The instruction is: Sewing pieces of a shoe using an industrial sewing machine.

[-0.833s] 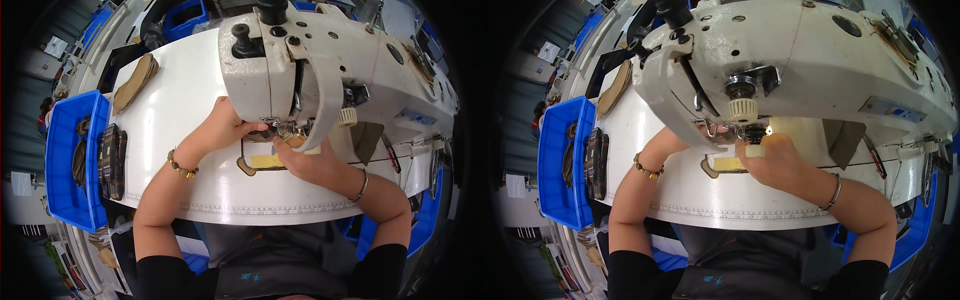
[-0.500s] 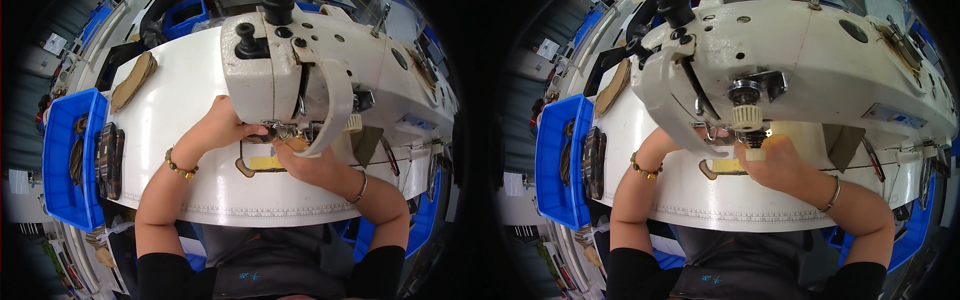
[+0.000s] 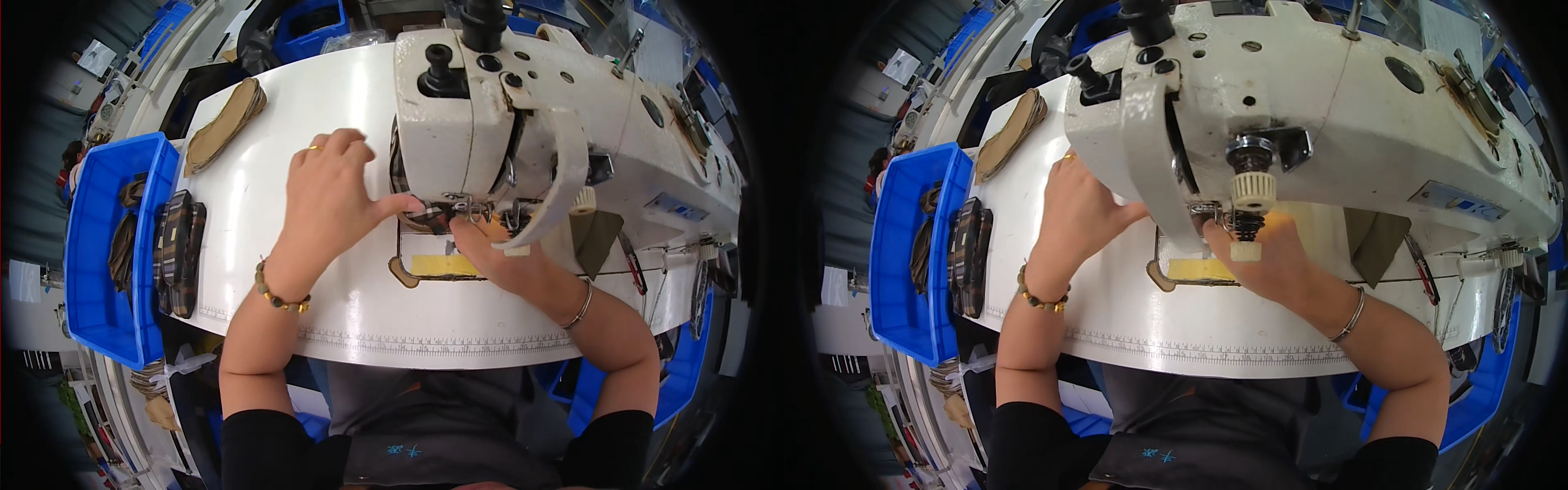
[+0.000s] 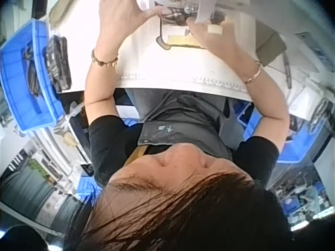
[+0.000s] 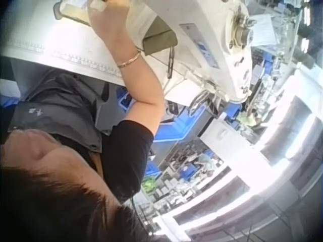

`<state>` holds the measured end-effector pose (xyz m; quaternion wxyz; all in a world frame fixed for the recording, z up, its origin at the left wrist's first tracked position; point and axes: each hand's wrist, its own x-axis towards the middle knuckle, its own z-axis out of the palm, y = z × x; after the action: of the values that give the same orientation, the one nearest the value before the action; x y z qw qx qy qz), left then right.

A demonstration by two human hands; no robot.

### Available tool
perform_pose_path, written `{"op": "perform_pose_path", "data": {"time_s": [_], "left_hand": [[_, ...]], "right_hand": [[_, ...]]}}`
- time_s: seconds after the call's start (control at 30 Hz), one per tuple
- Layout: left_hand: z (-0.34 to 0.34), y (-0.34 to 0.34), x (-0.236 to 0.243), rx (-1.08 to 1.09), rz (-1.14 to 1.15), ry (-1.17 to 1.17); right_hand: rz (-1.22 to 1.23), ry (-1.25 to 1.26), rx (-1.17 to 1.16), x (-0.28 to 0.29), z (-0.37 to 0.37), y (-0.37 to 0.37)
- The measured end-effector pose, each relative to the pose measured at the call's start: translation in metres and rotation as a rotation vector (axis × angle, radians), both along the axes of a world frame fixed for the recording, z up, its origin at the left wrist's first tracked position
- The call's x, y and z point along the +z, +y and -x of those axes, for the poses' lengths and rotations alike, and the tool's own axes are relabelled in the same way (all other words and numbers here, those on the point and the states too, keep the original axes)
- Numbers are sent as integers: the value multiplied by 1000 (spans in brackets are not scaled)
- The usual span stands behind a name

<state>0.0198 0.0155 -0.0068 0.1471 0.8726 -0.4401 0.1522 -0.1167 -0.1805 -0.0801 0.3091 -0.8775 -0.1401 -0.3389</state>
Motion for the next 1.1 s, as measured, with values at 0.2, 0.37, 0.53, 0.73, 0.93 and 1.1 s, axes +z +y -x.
{"op": "perform_pose_path", "data": {"time_s": [0.2, 0.37, 0.53, 0.73, 0.93, 1.1], "left_hand": [[-2, 11, -18, -217, 127, 402], [1, -11, -33, -411, 326, 336], [16, -4, -19, -219, 31, 134], [34, -8, -10, -81, 84, -12], [44, -8, -15, -124, 52, -113], [47, -8, -15, -190, -40, -121]], "right_hand": [[238, 49, 1, 0, 3, -5], [316, 142, 4, -5, 6, -9], [346, 162, 31, 2, 7, -8], [360, 164, 15, -1, 9, -8], [435, 43, -4, -2, 2, -9], [55, 150, 11, -8, 4, -5]]}}
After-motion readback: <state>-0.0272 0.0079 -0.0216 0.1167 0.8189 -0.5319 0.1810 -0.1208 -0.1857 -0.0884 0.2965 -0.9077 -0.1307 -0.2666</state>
